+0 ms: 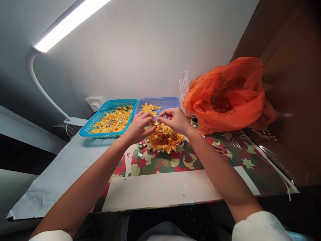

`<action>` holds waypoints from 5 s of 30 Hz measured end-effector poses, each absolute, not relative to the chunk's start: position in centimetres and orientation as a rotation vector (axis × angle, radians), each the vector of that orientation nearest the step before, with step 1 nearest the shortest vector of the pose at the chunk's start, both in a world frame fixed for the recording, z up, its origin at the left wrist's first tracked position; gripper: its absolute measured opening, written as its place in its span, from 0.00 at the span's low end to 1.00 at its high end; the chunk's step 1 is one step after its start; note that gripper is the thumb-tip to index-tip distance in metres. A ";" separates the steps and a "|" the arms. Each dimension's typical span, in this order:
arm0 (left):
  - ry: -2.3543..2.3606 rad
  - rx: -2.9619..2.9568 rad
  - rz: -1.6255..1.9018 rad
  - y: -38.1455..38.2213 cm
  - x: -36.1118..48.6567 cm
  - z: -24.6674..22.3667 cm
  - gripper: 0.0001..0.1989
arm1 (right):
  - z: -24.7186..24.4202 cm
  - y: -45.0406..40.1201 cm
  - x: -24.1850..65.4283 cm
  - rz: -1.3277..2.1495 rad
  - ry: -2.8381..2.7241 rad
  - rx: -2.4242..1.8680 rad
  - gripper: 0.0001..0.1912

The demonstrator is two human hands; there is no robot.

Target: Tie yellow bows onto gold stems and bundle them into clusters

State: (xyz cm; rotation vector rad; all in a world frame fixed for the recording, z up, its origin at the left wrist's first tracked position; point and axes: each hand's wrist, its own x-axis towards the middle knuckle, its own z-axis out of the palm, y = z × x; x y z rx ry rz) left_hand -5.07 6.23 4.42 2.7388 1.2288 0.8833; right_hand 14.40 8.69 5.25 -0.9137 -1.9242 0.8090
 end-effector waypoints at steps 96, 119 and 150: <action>0.822 1.544 1.202 5.8 -1.8 6.9 0.16 | 4.7 6.8 15.4 0.908 -1.350 -0.910 0.19; 0.906 1.807 1.027 4.8 0.9 5.1 0.17 | 4.8 7.4 16.9 0.420 -1.787 -0.841 0.09; 0.884 1.472 0.959 5.8 1.8 3.4 0.13 | 3.8 8.2 17.8 0.885 -1.445 -0.973 0.22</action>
